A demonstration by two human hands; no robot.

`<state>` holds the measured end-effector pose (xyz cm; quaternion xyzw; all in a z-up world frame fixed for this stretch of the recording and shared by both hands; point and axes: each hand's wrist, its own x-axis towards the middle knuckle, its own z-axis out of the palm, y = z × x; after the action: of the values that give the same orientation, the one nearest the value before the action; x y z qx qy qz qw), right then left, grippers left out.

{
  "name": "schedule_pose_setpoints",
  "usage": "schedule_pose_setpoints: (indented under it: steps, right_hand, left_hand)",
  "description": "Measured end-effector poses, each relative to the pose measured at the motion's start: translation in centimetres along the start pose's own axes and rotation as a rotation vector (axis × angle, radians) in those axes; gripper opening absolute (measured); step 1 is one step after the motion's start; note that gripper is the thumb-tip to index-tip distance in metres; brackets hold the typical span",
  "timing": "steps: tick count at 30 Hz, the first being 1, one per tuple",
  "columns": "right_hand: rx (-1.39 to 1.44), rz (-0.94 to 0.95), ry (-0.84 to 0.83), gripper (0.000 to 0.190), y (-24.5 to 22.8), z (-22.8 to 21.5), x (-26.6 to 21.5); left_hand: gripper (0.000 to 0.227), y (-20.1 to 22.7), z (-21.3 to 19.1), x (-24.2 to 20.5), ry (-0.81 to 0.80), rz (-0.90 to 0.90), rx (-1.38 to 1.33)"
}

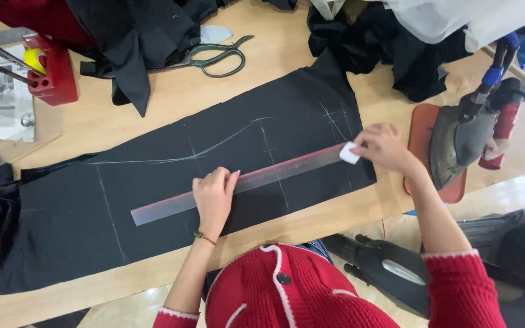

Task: The person marks a black fabric piece on a wooden table using a ruler and chalk. They draw straight and curved lines, then use a curved paper pattern to trace additional shapes onto the fabric.

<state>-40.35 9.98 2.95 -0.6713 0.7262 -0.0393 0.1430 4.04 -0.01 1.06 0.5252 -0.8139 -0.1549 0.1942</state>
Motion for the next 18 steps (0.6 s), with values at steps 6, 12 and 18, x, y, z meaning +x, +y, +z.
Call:
schedule_pose_setpoints:
  steps: [6, 12, 18]
  right_hand:
    - [0.289, 0.037, 0.019, 0.02, 4.8, 3.5, 6.8]
    - [0.415, 0.083, 0.273, 0.027, 4.0, 2.8, 6.0]
    - [0.65, 0.157, 0.379, 0.021, 1.5, 2.3, 3.9]
  left_hand:
    - [0.03, 0.4, 1.5, -0.3, 0.046, -0.081, 0.064]
    - [0.052, 1.1, 1.0, -0.5, 0.053, -0.009, 0.088]
    - [0.043, 0.6, 2.2, -0.6, 0.062, -0.02, 0.065]
